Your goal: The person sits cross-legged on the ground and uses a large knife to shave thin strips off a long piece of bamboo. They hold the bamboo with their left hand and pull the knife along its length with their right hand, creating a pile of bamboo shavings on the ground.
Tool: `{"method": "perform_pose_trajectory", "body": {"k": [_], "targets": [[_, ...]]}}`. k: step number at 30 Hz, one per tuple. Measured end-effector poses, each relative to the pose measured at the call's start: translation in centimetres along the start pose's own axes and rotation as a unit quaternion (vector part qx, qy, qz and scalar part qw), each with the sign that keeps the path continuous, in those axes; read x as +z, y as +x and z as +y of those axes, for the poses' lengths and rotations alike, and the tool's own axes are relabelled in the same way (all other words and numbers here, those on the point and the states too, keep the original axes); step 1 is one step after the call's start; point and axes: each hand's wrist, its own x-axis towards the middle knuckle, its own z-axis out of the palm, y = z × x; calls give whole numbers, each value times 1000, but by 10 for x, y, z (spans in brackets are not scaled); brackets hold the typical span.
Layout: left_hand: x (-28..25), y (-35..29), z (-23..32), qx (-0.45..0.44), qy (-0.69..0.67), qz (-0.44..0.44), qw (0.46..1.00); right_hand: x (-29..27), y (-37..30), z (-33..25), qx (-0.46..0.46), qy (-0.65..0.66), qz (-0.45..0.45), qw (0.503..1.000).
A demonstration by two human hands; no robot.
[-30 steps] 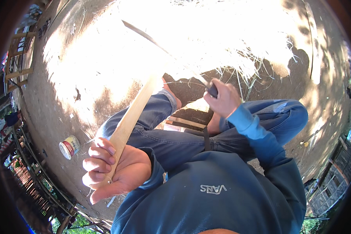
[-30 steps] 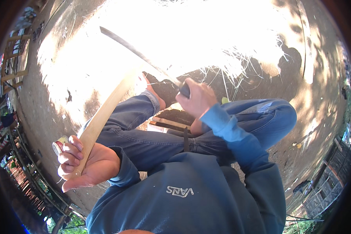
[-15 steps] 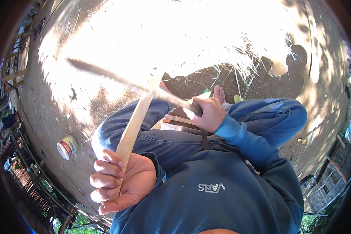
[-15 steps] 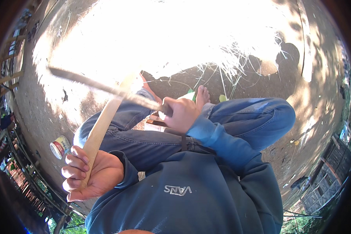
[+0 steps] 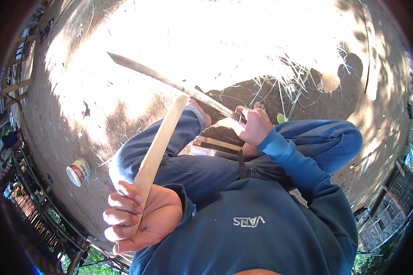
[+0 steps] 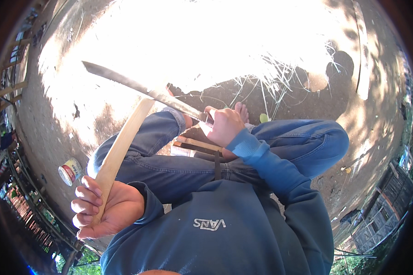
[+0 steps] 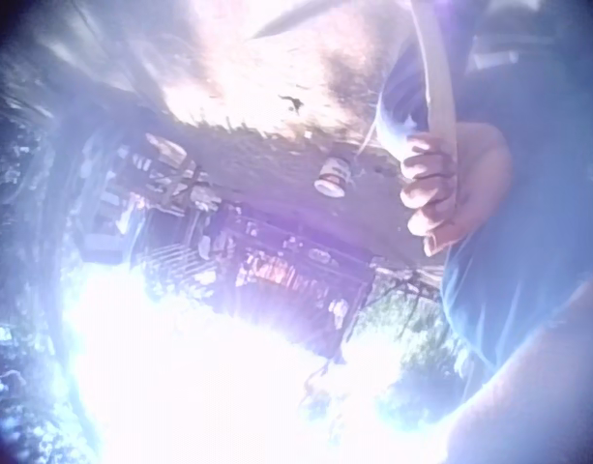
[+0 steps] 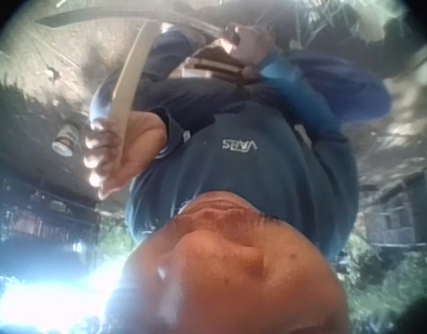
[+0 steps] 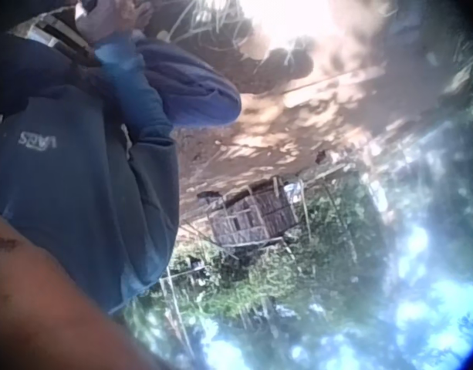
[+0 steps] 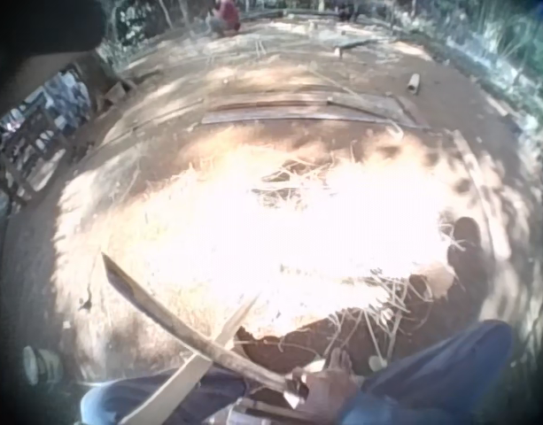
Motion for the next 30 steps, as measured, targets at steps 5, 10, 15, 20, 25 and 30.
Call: {"method": "perform_pose_trajectory", "body": {"k": [5, 10, 15, 20, 25, 30], "targets": [[-2, 5, 11, -14, 23, 34, 999, 10, 12, 7, -32, 37, 9, 999], [1, 8, 5, -32, 13, 44, 998, 22, 62, 72, 95, -7, 44, 995], [-1, 11, 6, -28, 31, 43, 998, 41, 92, 106, 16, -85, 109, 990], [-2, 12, 1, -33, 13, 44, 998, 18, 135, 124, 232, -25, -38, 972], [-5, 18, 0, -45, 0, 41, 998, 40, 157, 176, 270, -33, 19, 962], [1, 20, -1, -25, 29, 65, 997, 53, 178, 200, 277, -44, 2, 960]]}}
